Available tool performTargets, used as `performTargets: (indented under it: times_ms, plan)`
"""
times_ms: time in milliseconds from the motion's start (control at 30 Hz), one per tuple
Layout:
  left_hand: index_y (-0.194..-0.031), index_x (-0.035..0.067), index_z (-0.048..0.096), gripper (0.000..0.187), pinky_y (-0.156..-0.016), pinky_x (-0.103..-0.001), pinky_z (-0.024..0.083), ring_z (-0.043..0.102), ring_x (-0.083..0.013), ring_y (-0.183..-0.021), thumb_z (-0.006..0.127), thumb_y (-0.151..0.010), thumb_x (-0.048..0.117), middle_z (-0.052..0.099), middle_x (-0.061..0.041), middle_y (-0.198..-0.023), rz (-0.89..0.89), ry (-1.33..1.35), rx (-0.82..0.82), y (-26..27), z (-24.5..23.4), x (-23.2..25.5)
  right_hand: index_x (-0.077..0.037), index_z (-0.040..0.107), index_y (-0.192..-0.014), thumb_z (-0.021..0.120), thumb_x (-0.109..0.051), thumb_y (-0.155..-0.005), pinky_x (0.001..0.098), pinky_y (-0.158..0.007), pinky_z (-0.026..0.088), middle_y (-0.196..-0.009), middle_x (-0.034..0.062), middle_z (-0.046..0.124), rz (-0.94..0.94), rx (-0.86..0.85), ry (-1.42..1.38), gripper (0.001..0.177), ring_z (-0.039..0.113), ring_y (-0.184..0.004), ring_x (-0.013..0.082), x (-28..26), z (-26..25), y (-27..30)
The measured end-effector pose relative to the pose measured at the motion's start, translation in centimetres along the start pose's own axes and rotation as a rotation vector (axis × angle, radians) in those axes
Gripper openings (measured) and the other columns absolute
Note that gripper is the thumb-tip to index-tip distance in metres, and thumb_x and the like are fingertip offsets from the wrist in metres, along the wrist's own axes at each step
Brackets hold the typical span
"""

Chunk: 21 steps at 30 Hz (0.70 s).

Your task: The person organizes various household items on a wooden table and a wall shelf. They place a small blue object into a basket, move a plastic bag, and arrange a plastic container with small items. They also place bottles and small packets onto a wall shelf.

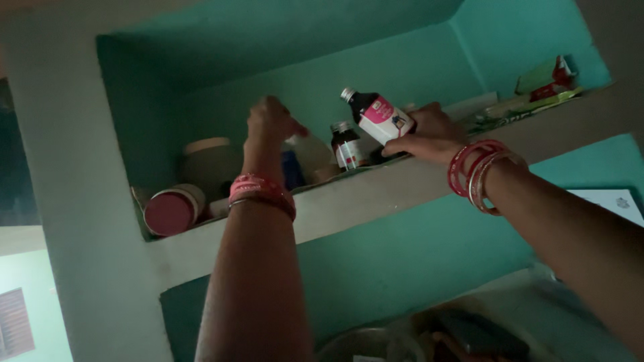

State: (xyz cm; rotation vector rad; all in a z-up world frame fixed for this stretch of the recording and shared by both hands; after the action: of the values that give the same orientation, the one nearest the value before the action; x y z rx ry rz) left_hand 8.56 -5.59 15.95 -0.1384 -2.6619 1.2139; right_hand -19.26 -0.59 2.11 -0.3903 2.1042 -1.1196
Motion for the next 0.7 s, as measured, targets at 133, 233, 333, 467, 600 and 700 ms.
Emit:
performTargets:
  times_ms: [133,233,333,467,600,700]
  plan:
    - [-0.135,0.005,0.058,0.085,-0.097,-0.039,0.059,0.067,-0.0309,-0.117,0.096,-0.066,0.036,0.065,-0.018,-0.132,0.001,0.068,0.095,0.0,-0.9,0.5,-0.009,0.075,-0.099,0.085,-0.043,-0.062,0.0435,-0.086,0.055,-0.093,0.0127,0.076,0.059,-0.009,-0.003,0.051,0.072,-0.088,0.0287,-0.1,-0.2,0.4]
    - [-0.138,0.002,0.049,0.094,-0.095,-0.040,0.058,0.066,-0.0329,-0.116,0.097,-0.065,0.037,0.063,-0.020,-0.130,0.024,0.091,0.192,0.5,-0.9,0.7,-0.009,0.076,-0.100,0.084,-0.042,-0.063,0.0437,-0.086,0.055,-0.093,0.0128,0.077,0.045,-0.017,-0.035,0.050,0.073,-0.089,0.0287,-0.5,-0.1,0.7]
    - [-0.134,0.003,0.053,0.087,-0.097,-0.043,0.056,0.065,-0.0345,-0.115,0.096,-0.068,0.038,0.063,-0.020,-0.127,0.038,0.153,0.287,1.0,-1.3,0.8,-0.011,0.076,-0.101,0.085,-0.042,-0.061,0.0424,-0.087,0.055,-0.094,0.0122,0.078,0.024,-0.012,-0.060,0.051,0.073,-0.089,0.0283,-0.6,-0.3,0.6]
    - [-0.124,0.005,0.063,0.057,-0.093,-0.042,0.059,0.071,-0.0308,-0.106,0.086,-0.079,0.032,0.070,-0.016,-0.119,0.032,0.288,0.366,0.5,-1.7,1.7,-0.009,0.076,-0.101,0.087,-0.040,-0.060,0.0418,-0.086,0.055,-0.094,0.0129,0.077,0.007,0.012,-0.076,0.053,0.072,-0.090,0.0279,-0.2,-0.4,0.2]
    - [-0.123,0.002,0.063,0.049,-0.080,-0.036,0.064,0.078,-0.0279,-0.095,0.077,-0.089,0.034,0.074,-0.018,-0.110,-0.042,0.061,0.081,-0.7,2.2,2.5,-0.009,0.075,-0.104,0.087,-0.041,-0.062,0.0410,-0.087,0.054,-0.096,0.0113,0.077,-0.009,-0.004,-0.089,0.054,0.073,-0.089,0.0280,-0.2,0.1,0.2]
    - [-0.117,0.001,0.069,0.052,-0.080,-0.038,0.064,0.074,-0.0265,-0.097,0.084,-0.084,0.039,0.073,-0.017,-0.112,0.039,0.121,0.112,0.2,3.3,3.3,-0.007,0.076,-0.101,0.086,-0.043,-0.062,0.0427,-0.087,0.055,-0.096,0.0130,0.077,-0.027,0.005,-0.062,0.054,0.073,-0.089,0.0286,-0.5,-0.3,0.4]
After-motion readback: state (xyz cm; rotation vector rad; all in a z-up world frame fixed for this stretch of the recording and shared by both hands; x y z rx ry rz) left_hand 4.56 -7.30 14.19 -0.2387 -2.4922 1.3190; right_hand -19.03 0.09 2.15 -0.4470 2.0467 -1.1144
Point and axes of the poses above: each hand's wrist, its own y-axis away from the middle knuckle, its own z-axis out of the palm, x = y × z, the point moved 10 cm from there along -y, towards the middle knuckle
